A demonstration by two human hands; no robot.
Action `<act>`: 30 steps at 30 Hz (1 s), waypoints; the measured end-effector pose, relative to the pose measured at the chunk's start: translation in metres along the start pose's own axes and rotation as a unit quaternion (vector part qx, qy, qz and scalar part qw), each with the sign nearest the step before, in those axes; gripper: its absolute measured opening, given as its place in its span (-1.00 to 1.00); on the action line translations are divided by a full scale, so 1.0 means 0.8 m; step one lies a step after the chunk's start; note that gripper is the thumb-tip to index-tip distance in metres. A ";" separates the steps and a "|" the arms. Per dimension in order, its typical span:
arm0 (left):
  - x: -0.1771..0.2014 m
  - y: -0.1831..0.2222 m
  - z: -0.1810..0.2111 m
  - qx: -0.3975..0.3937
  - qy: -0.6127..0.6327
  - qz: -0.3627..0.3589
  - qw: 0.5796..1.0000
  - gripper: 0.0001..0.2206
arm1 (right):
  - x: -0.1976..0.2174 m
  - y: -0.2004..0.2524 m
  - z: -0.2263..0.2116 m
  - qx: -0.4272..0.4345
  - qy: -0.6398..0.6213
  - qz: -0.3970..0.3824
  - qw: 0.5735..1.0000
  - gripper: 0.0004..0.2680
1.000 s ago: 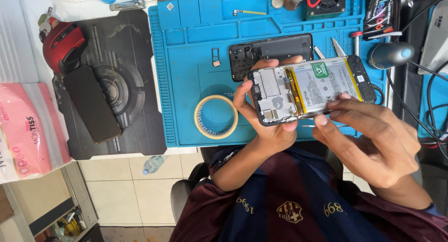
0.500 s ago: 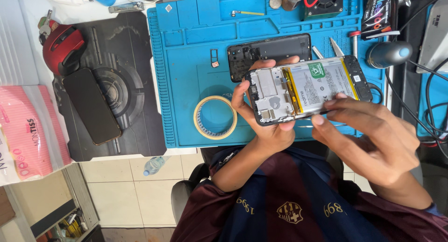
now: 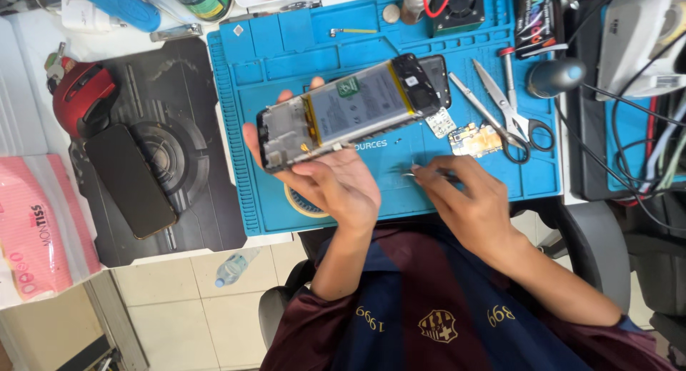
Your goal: The person disassembles a smartphone, removes the battery, and manipulates internal components using tweezers and pliers. The person then handles a small circuit board and uses pliers to adjust a connector.
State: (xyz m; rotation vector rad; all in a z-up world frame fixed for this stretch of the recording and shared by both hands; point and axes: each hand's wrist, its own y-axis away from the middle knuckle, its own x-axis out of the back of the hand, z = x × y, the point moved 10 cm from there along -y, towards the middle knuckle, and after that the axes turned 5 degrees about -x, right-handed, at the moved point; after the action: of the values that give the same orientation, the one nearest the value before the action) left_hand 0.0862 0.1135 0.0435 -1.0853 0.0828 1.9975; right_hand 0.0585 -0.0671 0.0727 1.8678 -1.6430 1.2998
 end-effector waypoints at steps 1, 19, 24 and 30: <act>0.000 -0.002 0.000 0.013 0.014 0.001 1.000 -0.40 | -0.002 -0.001 -0.005 0.016 0.022 -0.008 1.000 -0.82; -0.007 -0.028 0.004 0.029 0.064 -0.010 0.998 -0.26 | -0.063 -0.225 0.018 0.120 0.112 -0.077 0.983 -0.71; -0.017 -0.033 0.005 0.013 0.067 -0.037 0.997 -0.24 | -0.101 -0.276 0.042 0.053 0.210 -0.048 0.975 -0.81; -0.022 -0.034 -0.005 0.023 0.075 -0.059 0.995 -0.25 | -0.107 -0.282 0.051 0.078 0.211 -0.044 0.973 -0.88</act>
State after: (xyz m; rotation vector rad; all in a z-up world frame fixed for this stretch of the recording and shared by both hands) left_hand 0.1124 0.1180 0.0616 -1.1808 0.1400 1.7992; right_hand 0.2874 0.0166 0.0529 1.5782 -1.2555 1.6886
